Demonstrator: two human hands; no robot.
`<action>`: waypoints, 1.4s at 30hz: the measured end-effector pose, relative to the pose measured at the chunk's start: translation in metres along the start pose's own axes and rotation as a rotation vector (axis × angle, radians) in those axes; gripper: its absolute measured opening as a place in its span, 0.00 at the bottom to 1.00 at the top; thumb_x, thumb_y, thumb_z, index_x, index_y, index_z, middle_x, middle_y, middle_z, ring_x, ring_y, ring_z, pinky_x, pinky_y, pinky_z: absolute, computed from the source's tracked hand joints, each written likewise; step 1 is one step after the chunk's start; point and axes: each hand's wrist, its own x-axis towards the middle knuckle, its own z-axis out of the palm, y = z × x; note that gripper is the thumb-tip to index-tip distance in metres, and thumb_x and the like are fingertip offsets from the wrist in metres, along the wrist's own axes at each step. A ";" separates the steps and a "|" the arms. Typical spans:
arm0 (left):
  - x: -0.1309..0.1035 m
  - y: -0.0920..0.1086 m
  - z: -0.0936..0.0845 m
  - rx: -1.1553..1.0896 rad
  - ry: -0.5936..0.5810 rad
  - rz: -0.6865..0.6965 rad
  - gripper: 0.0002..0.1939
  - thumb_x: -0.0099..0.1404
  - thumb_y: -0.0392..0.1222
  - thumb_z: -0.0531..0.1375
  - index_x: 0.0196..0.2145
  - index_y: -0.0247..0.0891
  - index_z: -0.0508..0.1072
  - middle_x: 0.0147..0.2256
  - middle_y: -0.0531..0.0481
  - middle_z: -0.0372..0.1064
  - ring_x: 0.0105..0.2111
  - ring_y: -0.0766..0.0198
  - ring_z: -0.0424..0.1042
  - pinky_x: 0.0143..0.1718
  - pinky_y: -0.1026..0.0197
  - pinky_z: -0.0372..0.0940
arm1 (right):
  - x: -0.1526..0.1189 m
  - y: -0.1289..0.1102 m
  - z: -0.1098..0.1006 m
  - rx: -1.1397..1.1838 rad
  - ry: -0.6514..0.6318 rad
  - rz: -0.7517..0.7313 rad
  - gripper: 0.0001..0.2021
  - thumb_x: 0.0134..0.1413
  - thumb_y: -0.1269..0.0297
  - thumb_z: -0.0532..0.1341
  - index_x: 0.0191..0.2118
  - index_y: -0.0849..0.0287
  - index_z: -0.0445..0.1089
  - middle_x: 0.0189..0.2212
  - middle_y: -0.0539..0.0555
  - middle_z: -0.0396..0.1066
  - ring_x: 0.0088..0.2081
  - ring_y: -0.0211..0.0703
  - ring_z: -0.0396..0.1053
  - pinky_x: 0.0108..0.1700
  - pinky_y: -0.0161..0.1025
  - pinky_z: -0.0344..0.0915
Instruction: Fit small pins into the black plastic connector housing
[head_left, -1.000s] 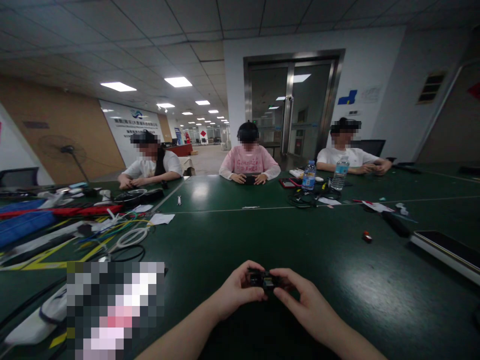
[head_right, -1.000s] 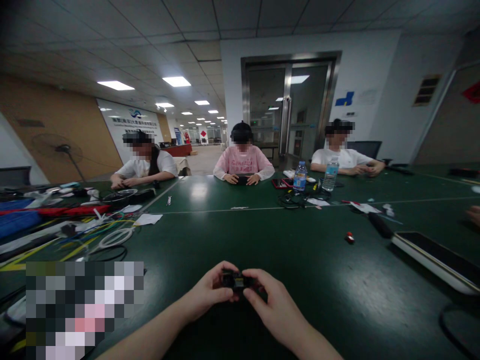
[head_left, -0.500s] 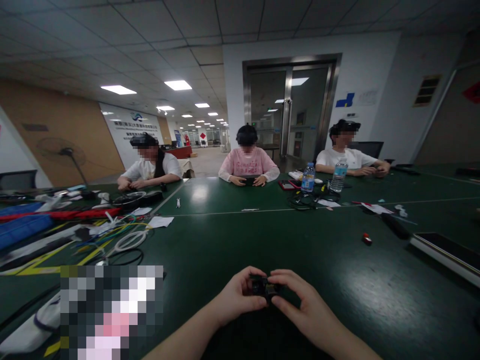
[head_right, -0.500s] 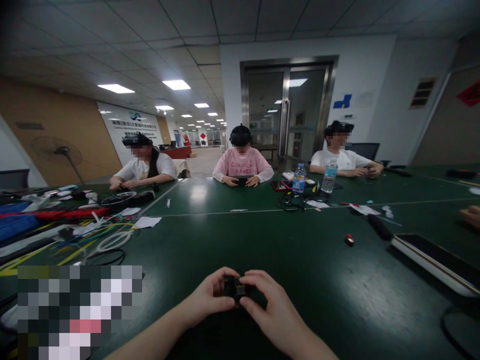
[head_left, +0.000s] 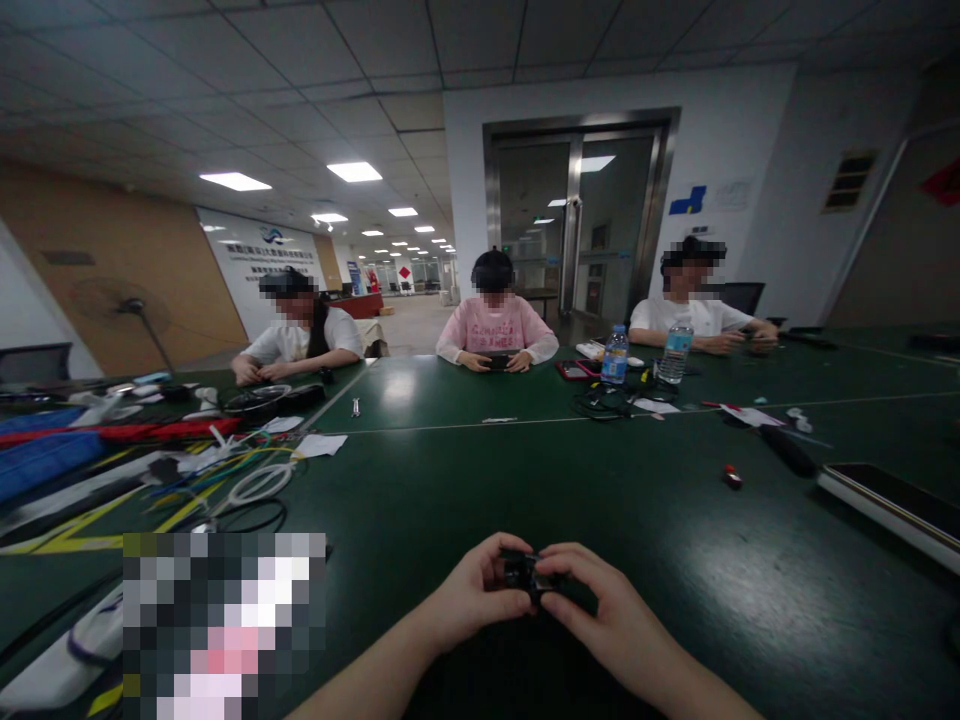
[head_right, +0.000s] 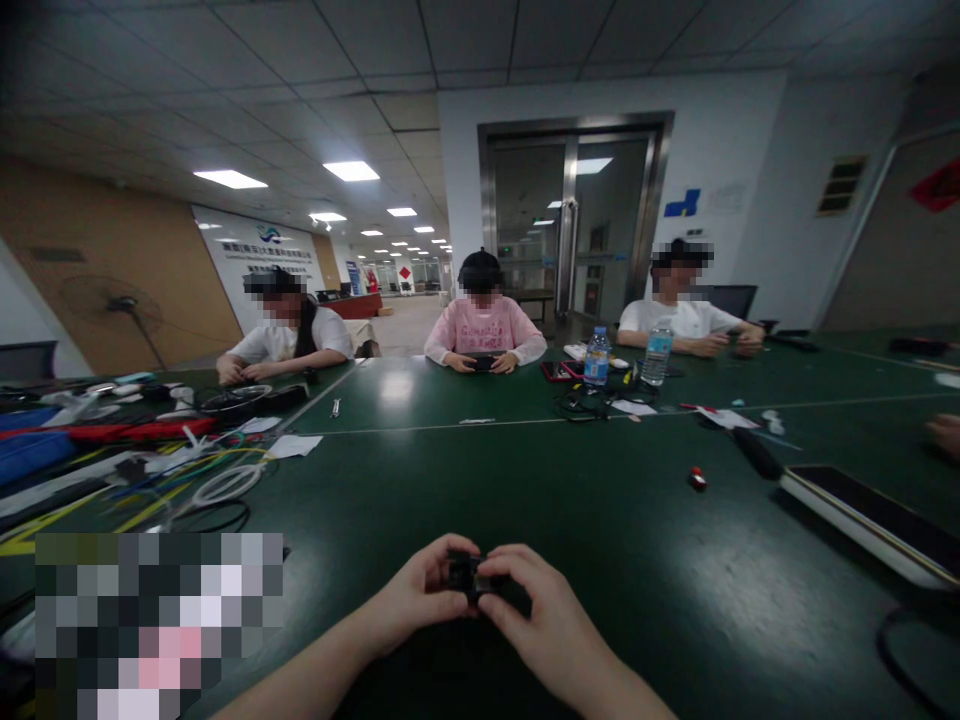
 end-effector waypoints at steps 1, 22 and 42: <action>0.000 0.000 0.000 0.001 0.002 0.002 0.25 0.50 0.37 0.68 0.43 0.36 0.64 0.34 0.50 0.70 0.31 0.66 0.72 0.35 0.63 0.63 | 0.000 0.000 0.000 0.001 0.000 -0.002 0.09 0.52 0.67 0.59 0.40 0.54 0.70 0.43 0.55 0.68 0.46 0.46 0.67 0.51 0.44 0.62; -0.003 0.007 0.005 0.002 0.013 0.004 0.23 0.51 0.36 0.67 0.44 0.36 0.66 0.35 0.48 0.70 0.32 0.64 0.72 0.36 0.60 0.63 | 0.000 0.001 0.000 -0.004 -0.007 0.022 0.10 0.52 0.65 0.58 0.42 0.54 0.69 0.44 0.54 0.69 0.46 0.47 0.67 0.50 0.44 0.64; -0.002 0.007 0.004 0.024 0.004 0.011 0.23 0.52 0.34 0.66 0.45 0.37 0.66 0.34 0.49 0.70 0.31 0.65 0.72 0.35 0.62 0.63 | -0.001 0.003 0.001 -0.003 0.004 0.011 0.10 0.50 0.68 0.60 0.40 0.53 0.69 0.43 0.53 0.68 0.46 0.45 0.67 0.50 0.43 0.63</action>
